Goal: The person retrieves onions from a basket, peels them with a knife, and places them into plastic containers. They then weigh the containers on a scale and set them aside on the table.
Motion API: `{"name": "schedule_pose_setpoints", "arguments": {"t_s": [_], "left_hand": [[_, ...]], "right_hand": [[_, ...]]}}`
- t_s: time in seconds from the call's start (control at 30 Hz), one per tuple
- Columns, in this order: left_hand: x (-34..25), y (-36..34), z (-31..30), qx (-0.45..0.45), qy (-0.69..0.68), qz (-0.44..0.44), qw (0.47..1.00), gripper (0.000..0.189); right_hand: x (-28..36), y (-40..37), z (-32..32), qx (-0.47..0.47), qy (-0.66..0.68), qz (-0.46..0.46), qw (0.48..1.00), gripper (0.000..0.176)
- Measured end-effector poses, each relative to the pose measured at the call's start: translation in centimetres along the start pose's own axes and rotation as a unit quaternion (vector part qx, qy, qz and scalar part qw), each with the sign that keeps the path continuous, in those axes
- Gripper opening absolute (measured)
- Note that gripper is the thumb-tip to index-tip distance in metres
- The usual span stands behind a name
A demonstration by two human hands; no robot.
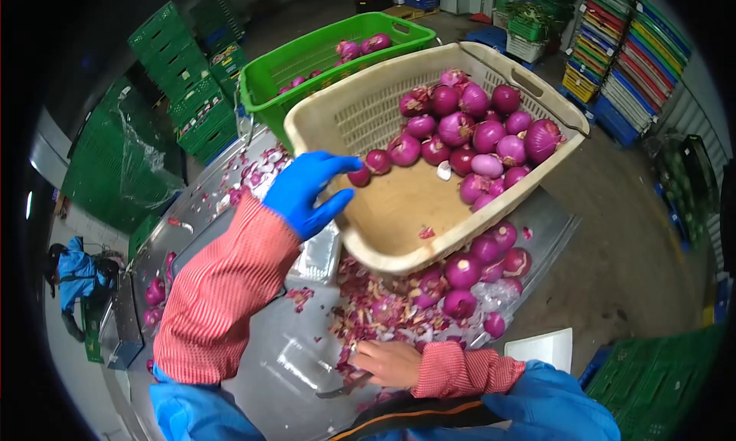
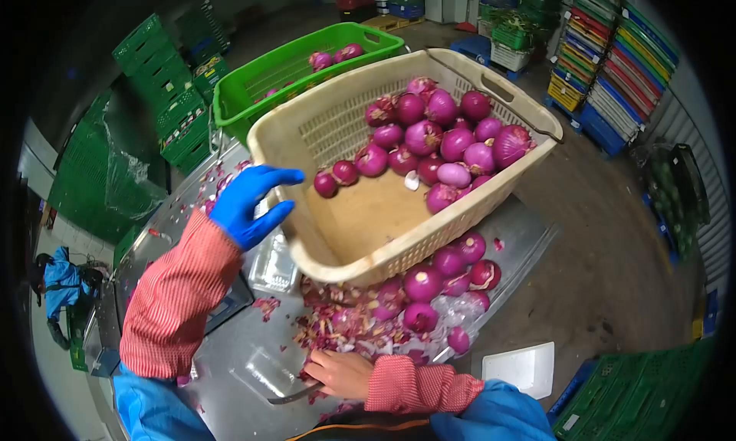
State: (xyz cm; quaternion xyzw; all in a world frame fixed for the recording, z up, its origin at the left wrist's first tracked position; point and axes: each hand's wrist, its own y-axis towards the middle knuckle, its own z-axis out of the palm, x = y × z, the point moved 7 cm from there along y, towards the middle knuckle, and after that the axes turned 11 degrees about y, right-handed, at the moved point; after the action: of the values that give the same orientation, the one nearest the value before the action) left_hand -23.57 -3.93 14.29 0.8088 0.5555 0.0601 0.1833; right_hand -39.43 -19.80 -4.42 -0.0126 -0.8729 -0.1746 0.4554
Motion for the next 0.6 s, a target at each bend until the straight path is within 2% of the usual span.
{"name": "schedule_pose_setpoints", "arguments": {"t_s": [0.1,0.17,0.23,0.27,0.37,0.4,0.43,0.53,0.6], "left_hand": [[1.6,9.1,7.1,0.013,0.011,0.076,0.997,0.042],[4.2,14.2,13.0,0.189,0.05,-0.056,0.979,0.058],[7.7,17.3,18.8,0.238,0.09,-0.138,0.957,0.076],[9.2,18.3,21.3,0.262,0.102,-0.173,0.944,0.077],[11.3,20.3,26.4,0.317,0.122,-0.241,0.909,0.08],[11.7,20.6,27.6,0.328,0.126,-0.257,0.9,0.081],[12.0,20.8,28.7,0.335,0.132,-0.275,0.892,0.082],[13.2,20.7,31.3,0.339,0.137,-0.315,0.876,0.085],[14.1,20.1,32.3,0.325,0.138,-0.333,0.874,0.086]], "right_hand": [[-2.0,-3.1,-2.7,-0.053,-0.014,-0.008,0.998,0.033],[-2.3,-4.3,-5.3,-0.129,0.029,-0.025,0.991,0.02],[-3.3,-5.6,-7.1,-0.158,0.054,-0.026,0.986,0.017],[-3.4,-5.9,-8.6,-0.177,0.067,-0.044,0.981,0.016],[-4.9,-7.4,-10.9,-0.181,0.06,-0.04,0.981,0.014],[-6.1,-8.2,-10.9,-0.169,0.095,-0.026,0.981,0.013],[-6.0,-9.0,-11.8,-0.227,0.097,-0.073,0.966,0.016],[-7.2,-9.5,-12.8,-0.278,0.172,-0.083,0.941,0.016],[-9.3,-10.0,-12.1,-0.234,0.262,0.012,0.936,0.018]]}}
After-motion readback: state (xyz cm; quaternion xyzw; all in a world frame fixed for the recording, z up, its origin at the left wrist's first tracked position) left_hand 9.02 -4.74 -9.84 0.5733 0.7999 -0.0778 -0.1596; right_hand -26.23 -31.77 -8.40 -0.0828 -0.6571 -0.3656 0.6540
